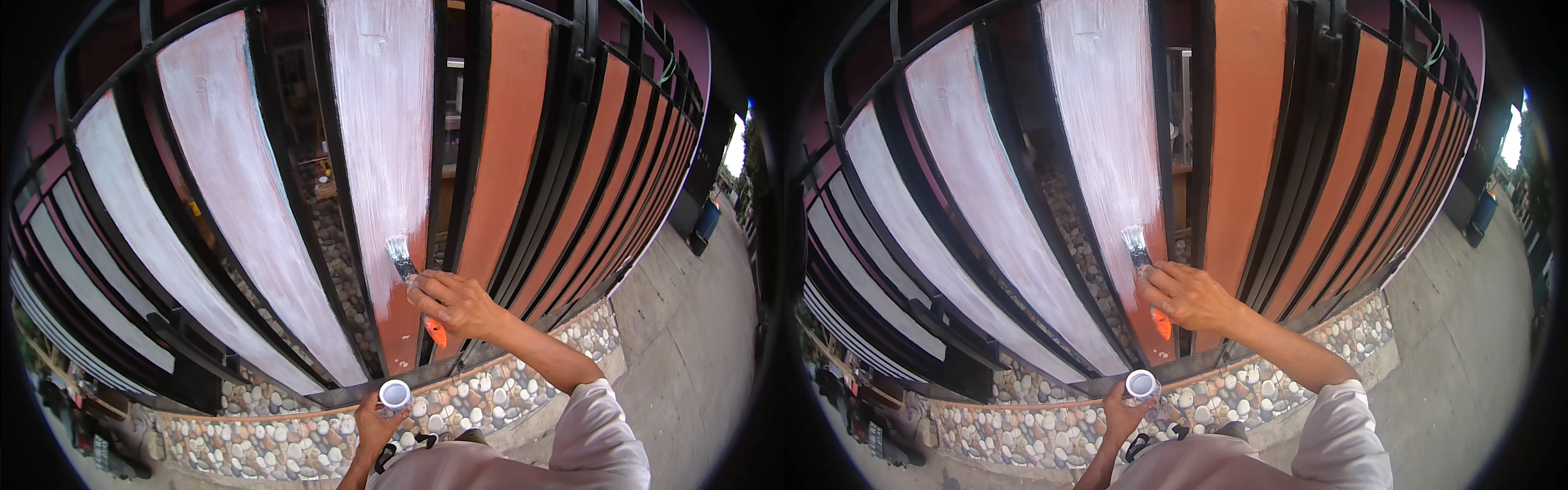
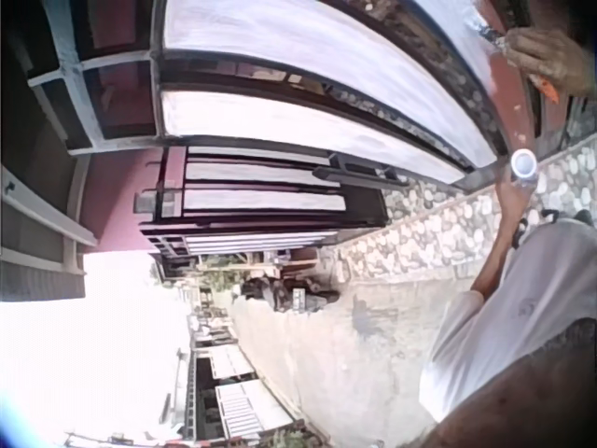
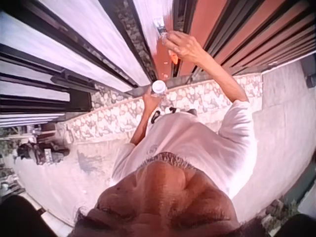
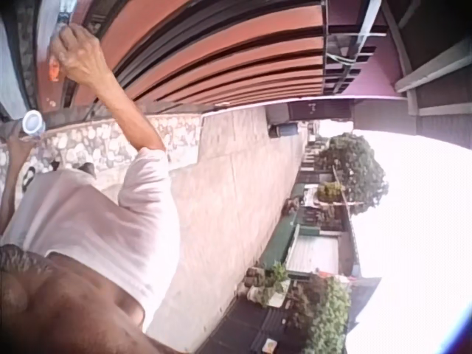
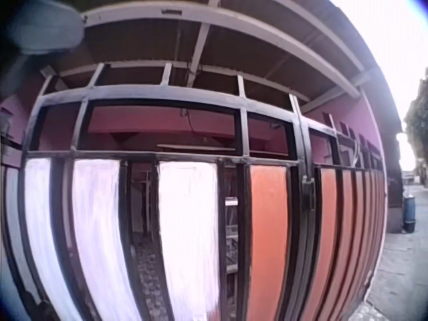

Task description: The person dips a paintbrush into a small container of paint and paints the vertical slats of a gate.

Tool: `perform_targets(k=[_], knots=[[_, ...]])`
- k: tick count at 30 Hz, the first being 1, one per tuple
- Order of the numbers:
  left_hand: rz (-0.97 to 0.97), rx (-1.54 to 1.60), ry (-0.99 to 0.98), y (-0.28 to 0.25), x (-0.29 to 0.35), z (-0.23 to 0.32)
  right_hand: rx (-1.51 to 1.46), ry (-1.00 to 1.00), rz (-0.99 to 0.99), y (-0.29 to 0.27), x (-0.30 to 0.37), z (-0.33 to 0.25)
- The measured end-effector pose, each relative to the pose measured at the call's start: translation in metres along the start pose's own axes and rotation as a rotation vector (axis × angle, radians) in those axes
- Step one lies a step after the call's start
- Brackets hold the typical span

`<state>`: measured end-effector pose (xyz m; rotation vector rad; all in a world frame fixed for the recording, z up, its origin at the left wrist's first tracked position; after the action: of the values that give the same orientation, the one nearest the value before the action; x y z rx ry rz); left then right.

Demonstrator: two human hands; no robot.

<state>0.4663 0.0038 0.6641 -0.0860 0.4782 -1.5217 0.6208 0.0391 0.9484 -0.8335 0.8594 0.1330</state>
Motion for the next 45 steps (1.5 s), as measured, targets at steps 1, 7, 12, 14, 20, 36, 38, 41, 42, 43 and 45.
perform_targets(k=[1,7,12,14,20,36,38,41,42,43,45], knots=[[0.004,0.007,-0.010,-0.001,0.002,-0.002,-0.093,0.035,-0.066,0.013,0.011,-0.004],[0.019,-0.004,0.001,-0.005,0.006,-0.006,-0.385,0.154,-0.418,0.049,0.019,0.008],[-0.001,-0.043,0.017,-0.004,0.000,-0.004,-0.280,0.147,-0.064,-0.028,-0.036,0.045],[-0.009,-0.007,0.040,-0.005,-0.001,0.002,-0.175,0.160,0.127,-0.060,-0.041,0.047],[-0.062,-0.077,0.040,-0.010,0.003,0.003,-0.521,0.802,0.447,-0.047,0.067,0.049],[0.089,-0.061,-0.090,0.005,0.052,-0.018,-1.274,1.959,0.629,0.073,0.379,-0.035],[0.086,-0.053,-0.102,0.016,0.061,-0.015,-1.510,1.879,0.770,0.070,0.379,-0.031],[0.022,-0.079,-0.049,0.028,0.061,-0.007,-1.699,1.822,0.841,0.062,0.377,-0.028],[0.014,-0.039,-0.047,0.031,0.063,-0.005,-1.748,1.796,0.885,0.058,0.375,-0.028],[0.005,0.004,-0.042,0.034,0.062,-0.002,-1.756,1.800,0.862,0.055,0.373,-0.028],[0.000,-0.014,-0.004,0.031,0.055,0.007,-1.682,1.726,0.785,0.044,0.357,-0.019]])
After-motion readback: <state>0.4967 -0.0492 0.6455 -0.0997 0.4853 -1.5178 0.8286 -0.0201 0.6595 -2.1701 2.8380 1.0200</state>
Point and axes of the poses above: each hand's wrist, its own x-axis away from the middle knuckle, its own y-axis out of the palm, z = x × y, the point moved 10 cm from there along -x, towards the middle knuckle, and after that the axes turned 1 degree about y, right-handed, at the moved point
